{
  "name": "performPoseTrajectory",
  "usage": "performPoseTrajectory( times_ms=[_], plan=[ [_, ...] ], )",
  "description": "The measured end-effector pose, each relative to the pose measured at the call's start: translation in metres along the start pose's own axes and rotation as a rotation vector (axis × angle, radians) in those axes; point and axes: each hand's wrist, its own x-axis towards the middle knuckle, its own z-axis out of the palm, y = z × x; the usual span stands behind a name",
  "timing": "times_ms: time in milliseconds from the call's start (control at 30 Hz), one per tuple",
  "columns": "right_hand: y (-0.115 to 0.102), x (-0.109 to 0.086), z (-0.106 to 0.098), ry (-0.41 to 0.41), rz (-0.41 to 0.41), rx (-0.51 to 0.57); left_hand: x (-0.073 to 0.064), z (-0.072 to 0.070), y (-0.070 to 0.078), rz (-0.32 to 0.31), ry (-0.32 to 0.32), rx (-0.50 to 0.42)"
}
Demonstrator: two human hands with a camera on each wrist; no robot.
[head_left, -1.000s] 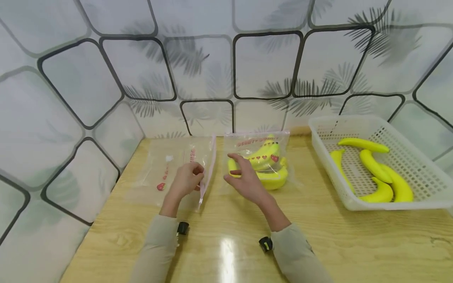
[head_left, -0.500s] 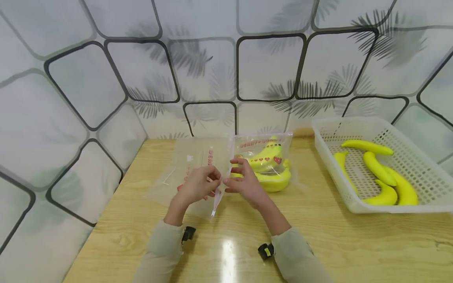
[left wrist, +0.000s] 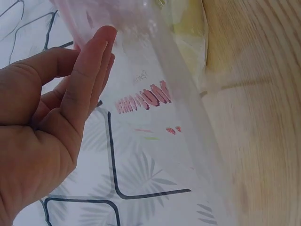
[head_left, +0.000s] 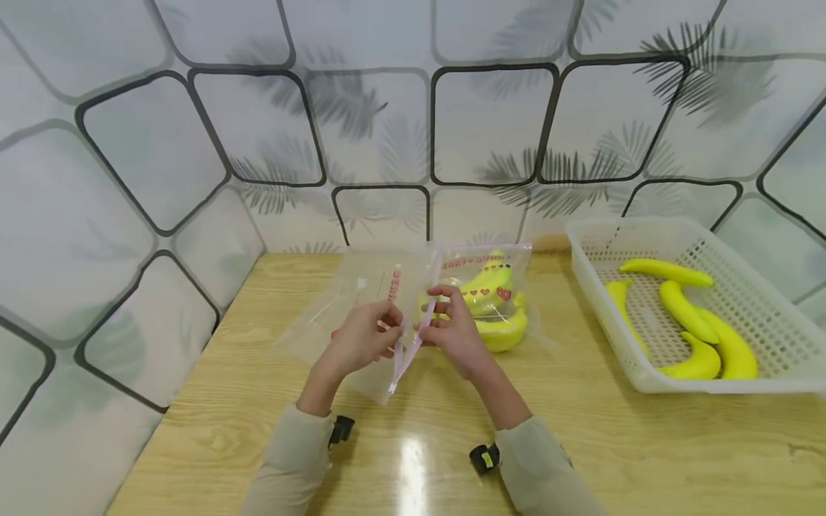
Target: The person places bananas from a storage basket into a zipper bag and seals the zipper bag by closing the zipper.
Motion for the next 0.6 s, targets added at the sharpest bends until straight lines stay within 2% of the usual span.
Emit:
performPoseTrajectory(
  times_ms=[233,333,500,600],
  plan=[
    [-0.010,-0.003,-0.004,0.003,0.029,0.190,0.001,0.012,0.008,0.069,0.100,0.000],
    [-0.012,-0.004,-0.006,0.008,0.042,0.230,-0.001,0.016,0.009,0.071,0.104,-0.016],
    [-0.011,-0.003,-0.009,0.028,0.039,0.229,-0.004,0.019,0.012,0.032,0.082,-0.013],
    [-0.011,-0.004,-0.011,0.038,0.032,0.218,-0.004,0.021,0.013,0.037,0.072,-0.003]
  ],
)
